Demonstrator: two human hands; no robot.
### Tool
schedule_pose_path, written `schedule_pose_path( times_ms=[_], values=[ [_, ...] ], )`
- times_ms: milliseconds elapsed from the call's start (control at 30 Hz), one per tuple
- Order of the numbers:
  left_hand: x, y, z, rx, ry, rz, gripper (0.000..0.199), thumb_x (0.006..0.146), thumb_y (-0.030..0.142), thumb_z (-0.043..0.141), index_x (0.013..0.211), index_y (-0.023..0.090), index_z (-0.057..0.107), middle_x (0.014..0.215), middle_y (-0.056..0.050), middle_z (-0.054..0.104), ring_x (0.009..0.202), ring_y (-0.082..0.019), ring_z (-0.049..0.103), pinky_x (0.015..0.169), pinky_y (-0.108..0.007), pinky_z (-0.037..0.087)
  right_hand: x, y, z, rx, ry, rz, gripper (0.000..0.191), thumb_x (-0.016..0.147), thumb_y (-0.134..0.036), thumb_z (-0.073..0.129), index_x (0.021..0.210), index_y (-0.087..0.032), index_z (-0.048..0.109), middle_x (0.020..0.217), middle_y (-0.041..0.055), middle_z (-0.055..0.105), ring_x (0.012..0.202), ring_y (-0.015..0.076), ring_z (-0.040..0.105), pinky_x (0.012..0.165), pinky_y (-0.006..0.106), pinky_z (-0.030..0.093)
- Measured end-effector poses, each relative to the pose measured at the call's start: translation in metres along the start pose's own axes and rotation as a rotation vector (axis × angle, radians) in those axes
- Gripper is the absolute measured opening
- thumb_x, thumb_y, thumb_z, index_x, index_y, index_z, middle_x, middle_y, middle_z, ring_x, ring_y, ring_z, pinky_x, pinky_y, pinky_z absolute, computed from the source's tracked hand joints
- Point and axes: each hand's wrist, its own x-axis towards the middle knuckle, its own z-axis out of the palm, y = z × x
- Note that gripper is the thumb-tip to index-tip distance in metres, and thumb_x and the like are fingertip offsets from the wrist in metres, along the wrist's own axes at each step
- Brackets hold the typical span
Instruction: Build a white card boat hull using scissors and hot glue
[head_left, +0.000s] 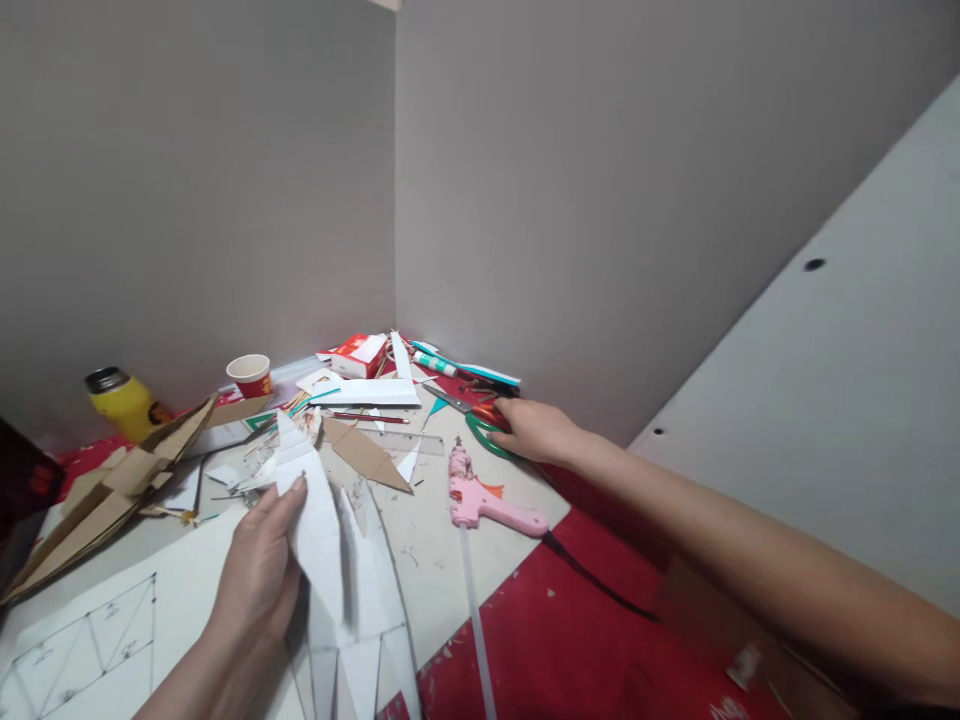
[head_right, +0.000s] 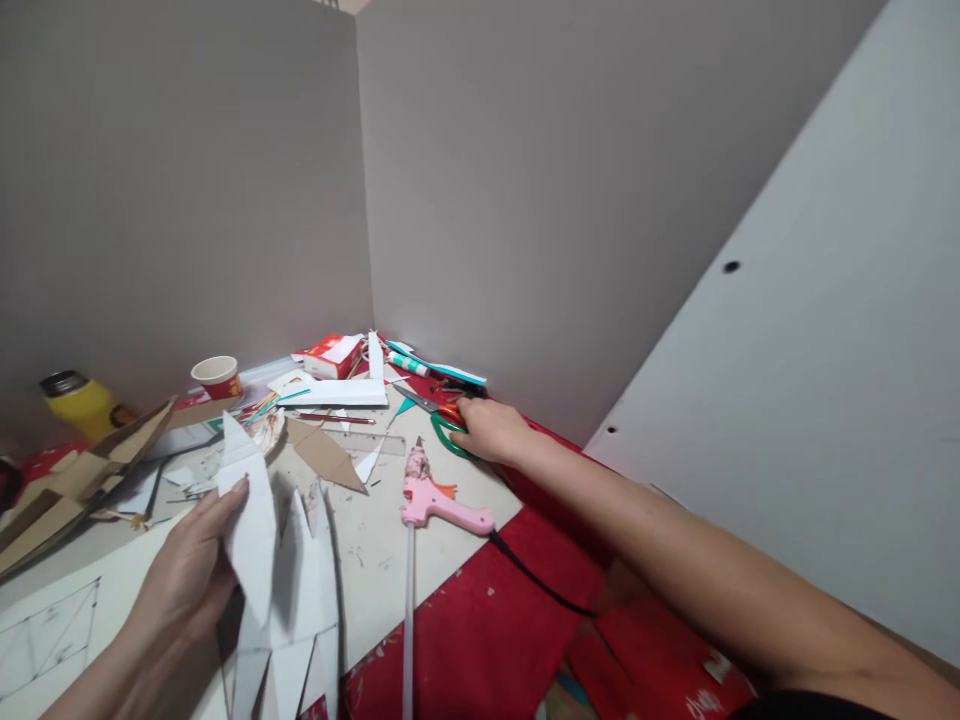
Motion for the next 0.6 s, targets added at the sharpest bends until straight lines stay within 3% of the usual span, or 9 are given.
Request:
schedule_pose_path(
  times_ms=[133, 300, 500, 600],
  values=[
    [-0.003, 0.001, 0.001, 0.014, -0.076, 0.001, 0.018, 0.071, 0.019, 0.076, 0.088, 0.015, 0.07, 0.074, -0.001, 0.074, 0.054, -0.01, 0.064, 0.049, -0.016, 0.048, 0.02, 0.005, 0.009, -0.016, -0.095, 0.011, 0.031, 0.082, -0.033, 0.059, 0.106, -0.013, 0.059, 0.098, 0.0165, 0.068, 0.084, 0.0266, 0.064, 0.063, 0.032, 0.042],
    [-0.006, 0.001, -0.001, 0.011, -0.088, 0.011, 0.033, 0.068, 0.02, 0.078, 0.099, 0.016, 0.07, 0.08, -0.004, 0.077, 0.065, -0.013, 0.068, 0.06, -0.02, 0.052, 0.029, 0.004, 0.007, 0.01, -0.131, -0.008, 0.029, 0.089, -0.041, 0.057, 0.102, -0.015, 0.06, 0.096, 0.0063, 0.065, 0.079, 0.0169, 0.061, 0.072, 0.034, 0.049],
    [-0.008, 0.006, 0.001, -0.009, -0.098, 0.051, 0.037, 0.068, 0.025, 0.079, 0.103, 0.015, 0.07, 0.083, -0.005, 0.077, 0.069, -0.017, 0.07, 0.063, -0.023, 0.053, 0.012, 0.009, 0.0, 0.124, -0.009, 0.002, 0.025, 0.082, -0.04, 0.055, 0.085, -0.016, 0.061, 0.081, 0.0107, 0.066, 0.071, 0.0236, 0.061, 0.06, 0.031, 0.041],
    [-0.009, 0.009, 0.003, -0.009, -0.107, 0.075, 0.034, 0.067, 0.027, 0.08, 0.097, 0.015, 0.071, 0.08, -0.004, 0.077, 0.065, -0.014, 0.068, 0.058, -0.021, 0.051, -0.009, 0.006, -0.009, 0.241, 0.081, -0.01, 0.023, 0.083, -0.04, 0.049, 0.087, -0.019, 0.055, 0.077, 0.0051, 0.062, 0.068, 0.0196, 0.057, 0.06, 0.028, 0.041]
  ],
)
